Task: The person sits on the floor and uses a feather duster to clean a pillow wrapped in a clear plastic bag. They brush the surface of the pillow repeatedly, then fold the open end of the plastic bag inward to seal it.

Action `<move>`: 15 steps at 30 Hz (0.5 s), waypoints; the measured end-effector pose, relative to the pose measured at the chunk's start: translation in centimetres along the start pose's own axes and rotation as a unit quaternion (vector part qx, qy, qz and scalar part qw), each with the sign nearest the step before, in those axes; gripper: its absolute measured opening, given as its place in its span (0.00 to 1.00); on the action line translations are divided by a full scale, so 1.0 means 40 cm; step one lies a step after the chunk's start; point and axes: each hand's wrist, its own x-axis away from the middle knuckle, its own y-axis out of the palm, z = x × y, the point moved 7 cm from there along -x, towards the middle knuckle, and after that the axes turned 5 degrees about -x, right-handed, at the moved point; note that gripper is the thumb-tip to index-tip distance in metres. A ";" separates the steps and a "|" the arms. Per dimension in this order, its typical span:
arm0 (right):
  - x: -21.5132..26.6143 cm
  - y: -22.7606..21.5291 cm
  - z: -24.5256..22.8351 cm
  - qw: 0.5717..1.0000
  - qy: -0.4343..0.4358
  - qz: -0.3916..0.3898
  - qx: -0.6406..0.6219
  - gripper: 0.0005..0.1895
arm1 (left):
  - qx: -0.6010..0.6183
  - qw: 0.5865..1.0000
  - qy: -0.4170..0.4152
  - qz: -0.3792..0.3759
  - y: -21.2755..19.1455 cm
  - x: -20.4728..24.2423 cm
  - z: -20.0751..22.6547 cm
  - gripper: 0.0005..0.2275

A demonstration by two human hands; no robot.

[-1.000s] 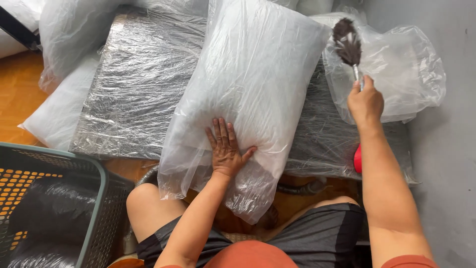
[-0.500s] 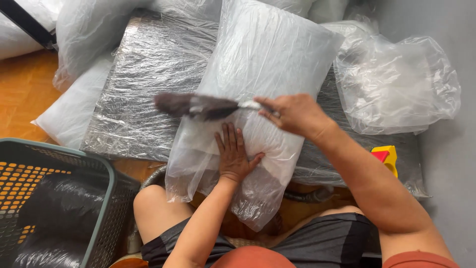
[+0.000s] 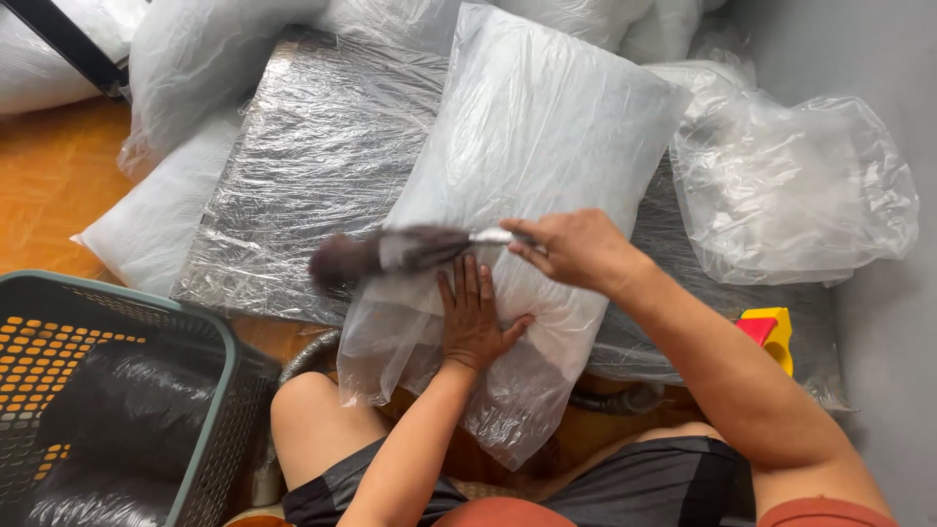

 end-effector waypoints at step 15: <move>0.457 0.275 0.461 0.894 0.426 0.033 -0.136 0.35 | 0.042 0.999 -0.008 -0.013 0.008 0.004 -0.011 0.50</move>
